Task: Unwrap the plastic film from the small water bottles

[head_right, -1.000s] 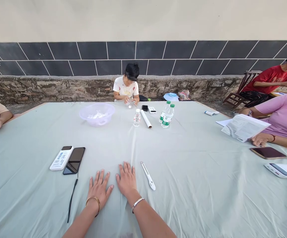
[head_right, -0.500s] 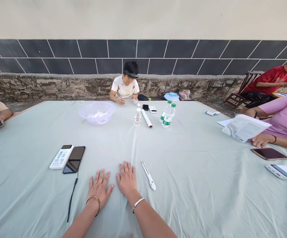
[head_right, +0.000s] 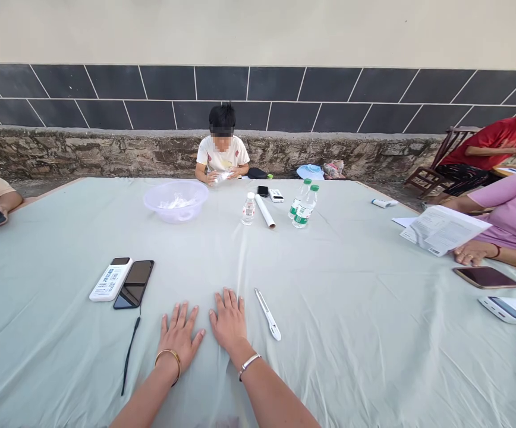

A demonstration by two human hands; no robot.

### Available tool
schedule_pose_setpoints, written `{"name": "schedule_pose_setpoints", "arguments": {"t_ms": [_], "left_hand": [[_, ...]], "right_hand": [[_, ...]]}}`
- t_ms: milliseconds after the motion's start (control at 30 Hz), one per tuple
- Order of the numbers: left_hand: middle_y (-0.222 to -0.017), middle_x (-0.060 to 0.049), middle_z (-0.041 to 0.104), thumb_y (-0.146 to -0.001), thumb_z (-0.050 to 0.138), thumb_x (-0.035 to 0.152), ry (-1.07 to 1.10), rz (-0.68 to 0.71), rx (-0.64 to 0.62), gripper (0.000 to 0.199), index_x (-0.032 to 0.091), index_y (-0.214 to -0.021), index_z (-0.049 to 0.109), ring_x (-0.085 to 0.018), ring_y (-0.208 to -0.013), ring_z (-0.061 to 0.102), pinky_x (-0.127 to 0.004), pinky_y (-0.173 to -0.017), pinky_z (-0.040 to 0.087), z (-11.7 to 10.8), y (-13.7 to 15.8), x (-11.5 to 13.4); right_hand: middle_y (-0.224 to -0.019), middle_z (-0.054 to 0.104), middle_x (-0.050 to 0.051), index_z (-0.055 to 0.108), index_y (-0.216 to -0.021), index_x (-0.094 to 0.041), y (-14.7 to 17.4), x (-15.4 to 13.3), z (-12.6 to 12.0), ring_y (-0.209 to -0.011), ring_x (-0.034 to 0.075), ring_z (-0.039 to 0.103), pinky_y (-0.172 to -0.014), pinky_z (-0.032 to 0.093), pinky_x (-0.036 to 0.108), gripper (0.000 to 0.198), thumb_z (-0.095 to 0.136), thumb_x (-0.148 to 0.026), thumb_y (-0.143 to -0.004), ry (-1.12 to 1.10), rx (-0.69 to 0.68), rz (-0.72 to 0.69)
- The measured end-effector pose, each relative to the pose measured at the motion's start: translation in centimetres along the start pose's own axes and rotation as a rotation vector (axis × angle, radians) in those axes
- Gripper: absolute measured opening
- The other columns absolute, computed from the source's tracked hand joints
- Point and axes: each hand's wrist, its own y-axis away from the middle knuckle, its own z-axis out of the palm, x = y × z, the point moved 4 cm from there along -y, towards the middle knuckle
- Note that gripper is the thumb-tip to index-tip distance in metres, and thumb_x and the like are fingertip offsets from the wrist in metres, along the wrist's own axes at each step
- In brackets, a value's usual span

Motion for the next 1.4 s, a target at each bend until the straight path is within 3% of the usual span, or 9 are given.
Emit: {"name": "schedule_pose_setpoints", "arguments": {"t_ms": [1400], "left_hand": [[-0.155,-0.005,0.013,-0.089,0.028,0.049,-0.011,-0.002,-0.003,0.061,0.027,-0.146,0.025,-0.029,-0.143,0.007,-0.055,-0.112,0.005,-0.6,0.2,0.3]], "right_hand": [[-0.153,0.023,0.006,0.034,-0.143,-0.022,0.2,-0.4,-0.7,-0.141,0.023,0.016,-0.113,0.004,0.044,0.056,0.028,-0.045,-0.093,0.012,-0.037,0.009]]}}
